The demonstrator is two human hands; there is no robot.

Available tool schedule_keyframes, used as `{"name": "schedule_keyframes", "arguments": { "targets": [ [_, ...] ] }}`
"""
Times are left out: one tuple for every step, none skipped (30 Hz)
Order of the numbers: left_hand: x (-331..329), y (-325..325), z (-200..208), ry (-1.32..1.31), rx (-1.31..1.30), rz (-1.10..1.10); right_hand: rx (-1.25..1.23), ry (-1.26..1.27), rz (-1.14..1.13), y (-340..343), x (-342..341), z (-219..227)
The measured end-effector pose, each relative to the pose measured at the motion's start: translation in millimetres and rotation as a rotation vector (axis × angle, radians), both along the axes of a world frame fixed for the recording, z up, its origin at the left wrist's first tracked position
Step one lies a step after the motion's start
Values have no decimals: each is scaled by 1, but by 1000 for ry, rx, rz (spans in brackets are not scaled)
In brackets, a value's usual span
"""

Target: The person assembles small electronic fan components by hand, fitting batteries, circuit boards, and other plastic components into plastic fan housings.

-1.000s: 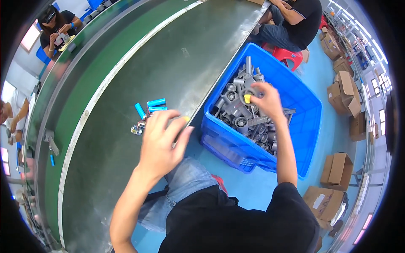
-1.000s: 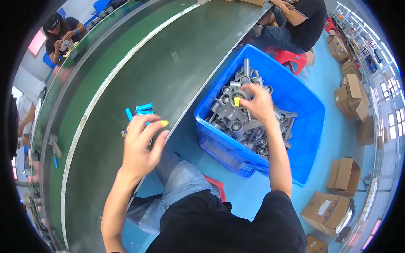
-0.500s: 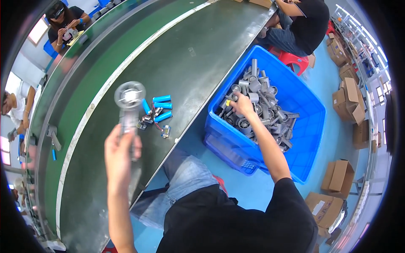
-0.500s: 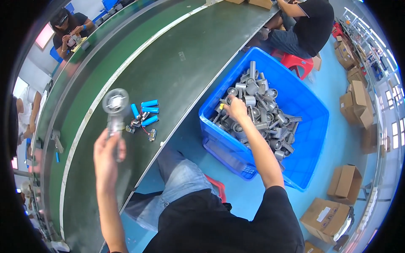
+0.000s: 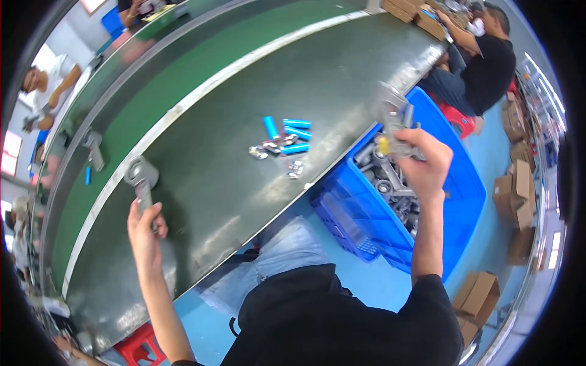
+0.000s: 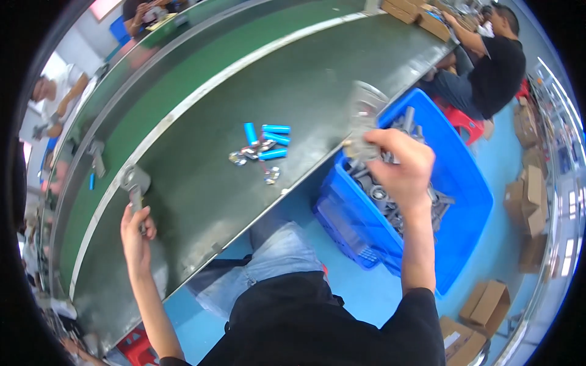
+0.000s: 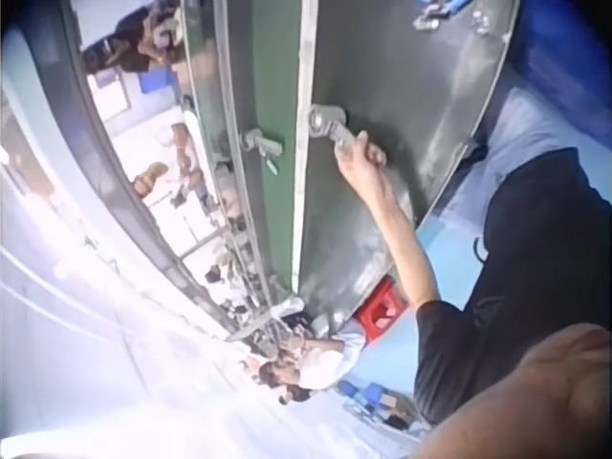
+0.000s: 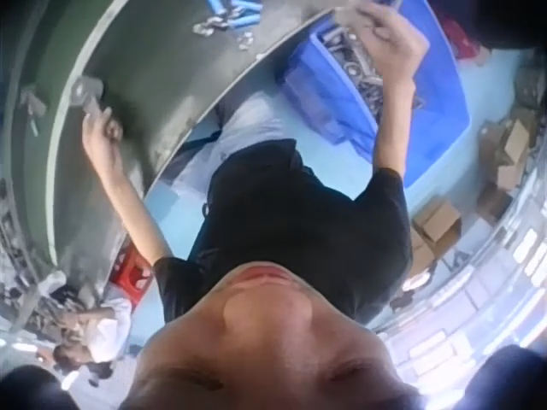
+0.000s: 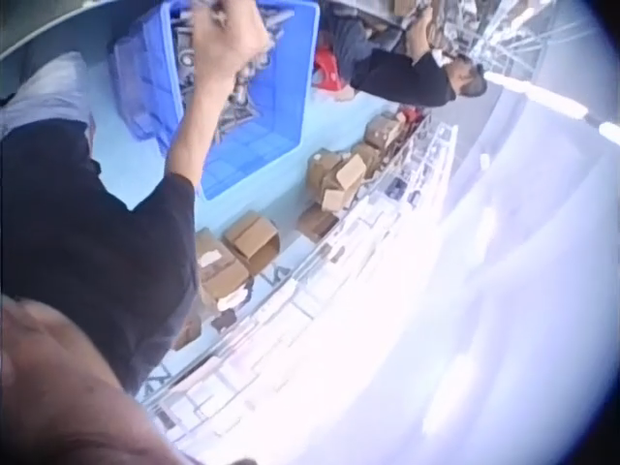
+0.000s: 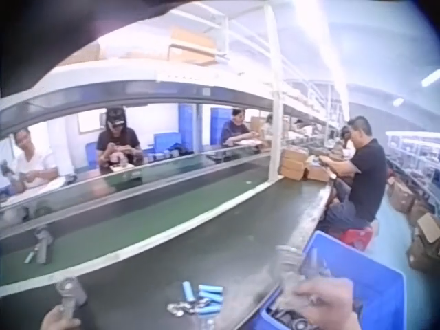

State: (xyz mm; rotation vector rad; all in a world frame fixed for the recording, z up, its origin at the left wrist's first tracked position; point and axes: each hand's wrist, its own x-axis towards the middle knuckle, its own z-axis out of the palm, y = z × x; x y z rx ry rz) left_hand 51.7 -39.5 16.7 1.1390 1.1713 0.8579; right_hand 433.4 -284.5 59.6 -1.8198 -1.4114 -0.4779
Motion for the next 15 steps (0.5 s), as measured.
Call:
{"name": "schedule_keyframes", "arguments": {
  "targets": [
    [10,-6,2,-39,-37,26,-26,-63,108,20,-9,-1],
    [12,-5,-1,-34,-55,-8,-51,-126,217,44,-17,-5],
    [19,-9,2,-31,-59,-8,-100,-178,312,68,-25,-9],
    [26,-15,4,-28,-62,-9,-147,-233,405,93,-35,-16],
    [29,-19,6,-39,-66,-20,-193,-274,462,118,-43,-24],
    [31,-22,6,-49,-70,-31,-240,-314,518,141,-53,-33],
    [31,-26,5,-67,-69,-56,-238,-318,537,157,-64,-39],
    [35,-29,5,-77,-77,-63,-294,-341,576,171,-71,-44],
    [37,-32,7,-65,-97,-100,-352,-364,611,179,-76,-47],
    [36,-33,9,-52,-116,-127,-351,-373,632,183,-82,-48],
    [31,-31,8,-31,-156,-178,-354,-333,614,183,-89,-50],
    [27,-31,6,-38,-159,-162,-359,-293,594,181,-96,-52],
    [21,-31,4,64,-127,-197,-408,-210,546,173,-104,-42],
    [17,-32,2,165,-95,-243,-414,-219,563,167,-101,-37],
    [11,-31,3,226,-78,-297,-369,-105,522,161,-96,-34]
  ]
}}
